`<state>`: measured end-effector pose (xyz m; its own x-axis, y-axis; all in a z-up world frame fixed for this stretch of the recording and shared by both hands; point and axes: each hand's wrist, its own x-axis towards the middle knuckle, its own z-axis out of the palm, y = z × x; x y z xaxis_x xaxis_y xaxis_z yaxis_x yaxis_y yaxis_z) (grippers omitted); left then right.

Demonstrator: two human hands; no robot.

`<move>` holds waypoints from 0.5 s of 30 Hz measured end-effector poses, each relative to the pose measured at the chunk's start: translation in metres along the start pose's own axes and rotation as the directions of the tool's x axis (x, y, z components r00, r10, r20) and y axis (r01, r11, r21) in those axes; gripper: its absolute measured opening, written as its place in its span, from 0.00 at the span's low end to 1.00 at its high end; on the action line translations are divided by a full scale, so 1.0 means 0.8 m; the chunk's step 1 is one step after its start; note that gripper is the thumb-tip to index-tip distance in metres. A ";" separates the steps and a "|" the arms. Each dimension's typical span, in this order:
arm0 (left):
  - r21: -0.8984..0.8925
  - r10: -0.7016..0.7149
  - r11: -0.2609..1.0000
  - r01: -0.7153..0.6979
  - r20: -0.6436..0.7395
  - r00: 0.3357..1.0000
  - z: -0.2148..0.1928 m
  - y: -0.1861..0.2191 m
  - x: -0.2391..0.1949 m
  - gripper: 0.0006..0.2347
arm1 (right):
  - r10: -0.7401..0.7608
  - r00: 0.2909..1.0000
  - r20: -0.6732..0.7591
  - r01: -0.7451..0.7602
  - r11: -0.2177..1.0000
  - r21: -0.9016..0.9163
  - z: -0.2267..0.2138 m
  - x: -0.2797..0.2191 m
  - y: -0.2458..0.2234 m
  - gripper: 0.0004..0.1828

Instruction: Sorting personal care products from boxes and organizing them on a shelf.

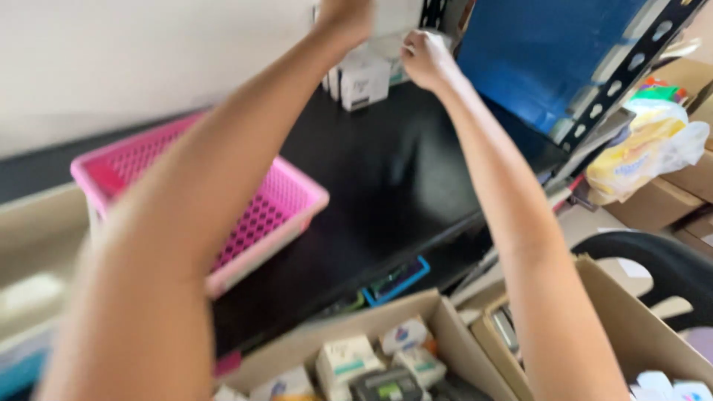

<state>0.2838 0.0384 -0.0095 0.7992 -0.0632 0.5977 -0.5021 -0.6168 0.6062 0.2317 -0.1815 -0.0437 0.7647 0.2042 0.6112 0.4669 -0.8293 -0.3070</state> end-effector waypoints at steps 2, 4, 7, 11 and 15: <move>0.263 0.333 0.892 -0.368 0.171 0.927 -0.004 0.055 -0.043 0.10 | -0.097 0.993 0.062 0.100 0.994 -0.036 0.001 -0.031 -0.004 0.15; 0.426 0.470 0.529 -0.734 0.573 0.671 -0.021 0.133 -0.092 0.07 | -0.174 0.971 0.163 0.189 0.978 -0.084 0.009 -0.054 -0.022 0.20; 0.361 0.563 0.550 -0.753 0.506 0.653 -0.171 0.270 -0.302 0.05 | -0.088 0.954 0.287 0.122 0.987 -0.105 0.020 -0.080 -0.061 0.29; 0.236 0.752 0.517 -0.823 0.334 0.568 -0.209 0.323 -0.457 0.04 | -0.018 0.926 0.376 0.073 0.989 -0.132 0.047 -0.068 -0.082 0.40; 0.125 0.812 0.514 -0.848 0.249 0.529 -0.217 0.313 -0.531 0.06 | -0.029 0.907 0.419 0.097 0.985 -0.142 0.069 -0.064 -0.080 0.47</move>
<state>-0.2388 0.0471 -0.0206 0.0973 -0.7292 0.6774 -0.8950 -0.3617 -0.2609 0.1874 -0.1102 -0.0959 0.8668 0.4272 0.2573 0.4708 -0.8711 -0.1396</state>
